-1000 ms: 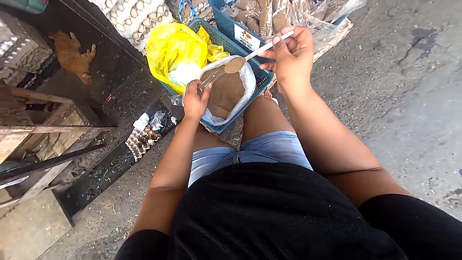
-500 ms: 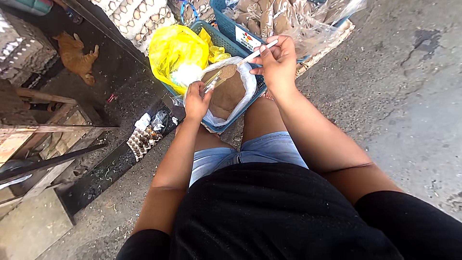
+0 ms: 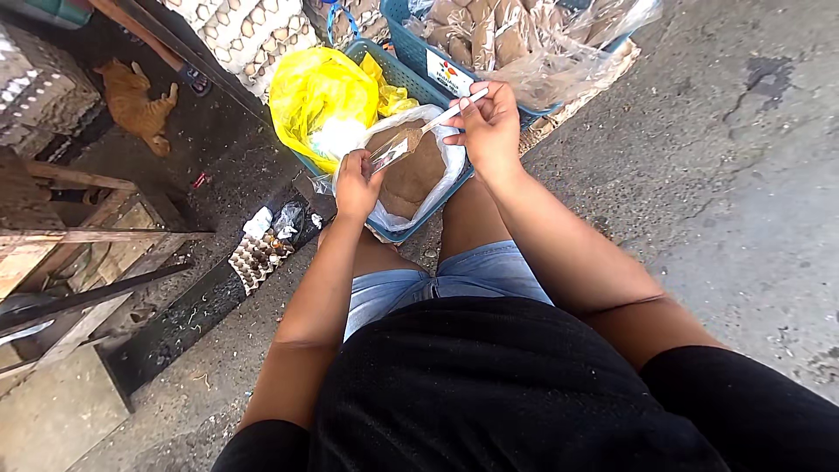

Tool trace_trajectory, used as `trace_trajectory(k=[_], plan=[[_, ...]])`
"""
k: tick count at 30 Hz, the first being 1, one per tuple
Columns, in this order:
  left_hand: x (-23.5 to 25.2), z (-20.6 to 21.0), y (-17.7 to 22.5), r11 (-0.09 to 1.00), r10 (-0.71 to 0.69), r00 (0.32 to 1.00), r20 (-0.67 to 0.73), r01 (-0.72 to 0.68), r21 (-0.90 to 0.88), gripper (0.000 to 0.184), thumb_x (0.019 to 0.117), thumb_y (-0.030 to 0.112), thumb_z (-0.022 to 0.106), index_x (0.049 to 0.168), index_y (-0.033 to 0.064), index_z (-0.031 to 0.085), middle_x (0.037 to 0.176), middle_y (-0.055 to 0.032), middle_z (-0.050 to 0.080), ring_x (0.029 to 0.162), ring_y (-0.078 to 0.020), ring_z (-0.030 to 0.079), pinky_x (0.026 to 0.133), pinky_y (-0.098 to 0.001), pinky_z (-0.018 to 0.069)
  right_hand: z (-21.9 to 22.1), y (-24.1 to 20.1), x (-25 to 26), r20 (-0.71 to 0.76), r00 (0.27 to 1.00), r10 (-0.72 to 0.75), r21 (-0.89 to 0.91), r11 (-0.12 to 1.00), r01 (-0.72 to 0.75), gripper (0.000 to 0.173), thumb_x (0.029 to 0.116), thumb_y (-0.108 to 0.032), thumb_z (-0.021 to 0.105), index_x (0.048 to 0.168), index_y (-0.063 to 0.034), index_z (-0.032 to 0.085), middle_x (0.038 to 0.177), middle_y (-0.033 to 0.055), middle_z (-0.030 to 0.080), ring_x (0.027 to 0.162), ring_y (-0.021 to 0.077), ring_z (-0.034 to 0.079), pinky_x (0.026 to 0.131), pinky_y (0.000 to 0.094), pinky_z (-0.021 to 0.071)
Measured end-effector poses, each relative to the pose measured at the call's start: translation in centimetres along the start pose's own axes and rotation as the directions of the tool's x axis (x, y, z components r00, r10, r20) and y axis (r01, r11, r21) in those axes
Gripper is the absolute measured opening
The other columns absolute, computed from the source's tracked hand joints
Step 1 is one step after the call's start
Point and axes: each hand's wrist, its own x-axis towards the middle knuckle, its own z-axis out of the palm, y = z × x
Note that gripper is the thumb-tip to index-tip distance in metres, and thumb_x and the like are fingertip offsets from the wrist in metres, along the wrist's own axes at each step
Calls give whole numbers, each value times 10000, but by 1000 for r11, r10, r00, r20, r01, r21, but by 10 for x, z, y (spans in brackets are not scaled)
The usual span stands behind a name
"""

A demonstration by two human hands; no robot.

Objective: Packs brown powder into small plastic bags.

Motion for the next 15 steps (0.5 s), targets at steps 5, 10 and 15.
trace_trajectory(k=[5, 10, 15], plan=[[1, -2, 2, 998, 17, 999, 41, -19, 60, 423, 997, 361, 660, 1103, -48, 671, 995, -200, 651, 922, -321, 649, 866, -481, 527, 0, 3, 0, -27, 998, 53, 10, 999, -53, 277, 1058, -92, 537, 1310, -27, 440, 1082, 113, 624, 829, 184, 731, 668, 338, 647], [13, -23, 23, 975, -30, 954, 299, -38, 218, 653, 1033, 572, 494, 949, -41, 702, 1017, -228, 652, 1051, -387, 626, 965, -552, 472, -4, -2, 6, -42, 995, 93, 0, 996, -93, 277, 1066, -96, 523, 1320, -20, 443, 1059, 117, 604, 830, 196, 730, 669, 351, 651], [22, -54, 47, 986, -148, 859, 491, 88, 145, 666, 1085, 554, 350, 1029, 2, 718, 967, -201, 674, 953, -354, 644, 886, -598, 477, -1, -6, 9, -20, 988, 153, 49, 987, -152, 265, 1068, -83, 513, 1314, -26, 435, 1046, 120, 605, 814, 201, 725, 673, 359, 645]])
